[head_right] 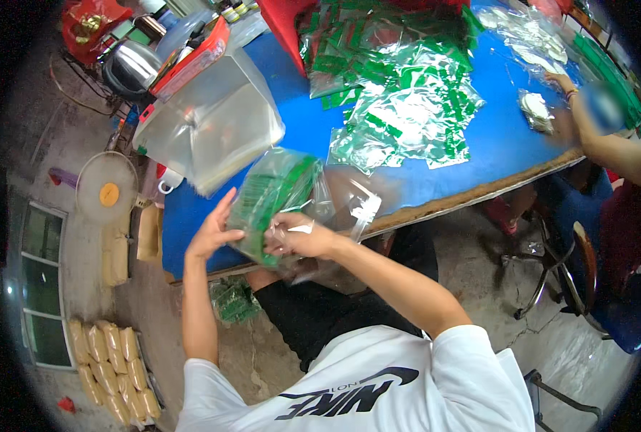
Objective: The recorder is sorting and packaging small green plastic items into clear plastic bags at a work table in a manufacturing setting.
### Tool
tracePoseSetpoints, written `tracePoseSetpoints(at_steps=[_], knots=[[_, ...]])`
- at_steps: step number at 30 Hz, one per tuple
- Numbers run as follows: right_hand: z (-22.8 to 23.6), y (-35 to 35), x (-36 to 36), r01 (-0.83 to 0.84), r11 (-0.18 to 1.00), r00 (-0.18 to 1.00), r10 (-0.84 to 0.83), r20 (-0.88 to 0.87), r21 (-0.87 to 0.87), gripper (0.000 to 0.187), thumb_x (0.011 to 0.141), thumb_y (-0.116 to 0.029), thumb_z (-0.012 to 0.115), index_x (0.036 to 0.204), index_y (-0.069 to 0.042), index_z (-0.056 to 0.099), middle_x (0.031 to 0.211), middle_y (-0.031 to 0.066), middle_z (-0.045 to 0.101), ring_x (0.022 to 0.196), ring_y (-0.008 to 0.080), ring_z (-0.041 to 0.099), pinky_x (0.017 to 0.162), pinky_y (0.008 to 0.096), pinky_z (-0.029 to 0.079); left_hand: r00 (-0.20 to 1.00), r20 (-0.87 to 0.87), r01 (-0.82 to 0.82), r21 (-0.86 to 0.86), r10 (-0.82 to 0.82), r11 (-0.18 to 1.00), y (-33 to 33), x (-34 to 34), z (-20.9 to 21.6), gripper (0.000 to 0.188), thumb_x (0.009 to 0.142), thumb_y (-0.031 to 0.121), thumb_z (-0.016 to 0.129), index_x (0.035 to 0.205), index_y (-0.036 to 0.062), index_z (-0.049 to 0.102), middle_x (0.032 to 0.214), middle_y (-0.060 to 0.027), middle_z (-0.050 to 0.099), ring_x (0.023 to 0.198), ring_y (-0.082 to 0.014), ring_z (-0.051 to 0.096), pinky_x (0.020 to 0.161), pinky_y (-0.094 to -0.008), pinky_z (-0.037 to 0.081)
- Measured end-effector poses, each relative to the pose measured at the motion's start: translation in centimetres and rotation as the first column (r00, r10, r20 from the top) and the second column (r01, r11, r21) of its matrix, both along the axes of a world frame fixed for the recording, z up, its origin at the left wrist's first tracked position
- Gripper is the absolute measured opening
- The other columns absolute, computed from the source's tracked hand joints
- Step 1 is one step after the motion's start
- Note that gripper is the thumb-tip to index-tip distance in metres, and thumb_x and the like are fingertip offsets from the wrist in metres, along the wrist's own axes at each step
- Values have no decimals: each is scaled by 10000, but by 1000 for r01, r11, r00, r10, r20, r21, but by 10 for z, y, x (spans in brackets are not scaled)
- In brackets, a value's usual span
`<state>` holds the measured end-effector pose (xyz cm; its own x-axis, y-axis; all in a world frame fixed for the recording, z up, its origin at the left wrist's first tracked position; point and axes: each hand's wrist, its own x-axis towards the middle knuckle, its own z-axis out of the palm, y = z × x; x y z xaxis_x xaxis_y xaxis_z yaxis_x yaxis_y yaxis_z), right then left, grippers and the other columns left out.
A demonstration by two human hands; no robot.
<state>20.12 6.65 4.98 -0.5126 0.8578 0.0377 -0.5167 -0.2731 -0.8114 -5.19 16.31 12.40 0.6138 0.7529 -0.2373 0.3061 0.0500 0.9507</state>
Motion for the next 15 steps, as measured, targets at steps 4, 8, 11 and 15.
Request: tracePoseSetpoints(at_steps=[4,8,11,15], knots=[[11,-27,-17,-135,954,973,77,-217,-268,418,1051,-184,530,1417,-6,432,1302,133,583,1256,230,567,1059,338,484,914,-404,136,373,29,918,24,15,40,876,856,137,763,1573,30,273,1623,-176,297,1490,-255,309,1191,-366,266],[32,-61,27,-286,949,940,305,153,-134,363,1044,-223,543,1330,1,553,1213,121,653,1062,185,665,902,310,558,777,-534,359,811,333,461,-19,91,13,723,966,434,610,1551,97,352,1636,-159,263,1509,-369,226,1216,-533,165],[68,-52,85,-211,977,905,193,380,7,344,1035,-229,551,1277,12,601,1067,114,714,990,176,690,850,312,562,694,-591,425,797,411,428,-37,96,-27,757,936,542,581,1543,138,379,1625,-135,293,1496,-393,231,1213,-588,113],[32,28,181,433,444,-249,-777,578,784,637,945,-488,620,1368,-19,540,1135,270,670,1011,375,676,877,444,527,739,-550,399,823,390,406,-35,98,-44,757,931,541,579,1540,133,383,1637,-126,267,1499,-398,222,1215,-591,96]])
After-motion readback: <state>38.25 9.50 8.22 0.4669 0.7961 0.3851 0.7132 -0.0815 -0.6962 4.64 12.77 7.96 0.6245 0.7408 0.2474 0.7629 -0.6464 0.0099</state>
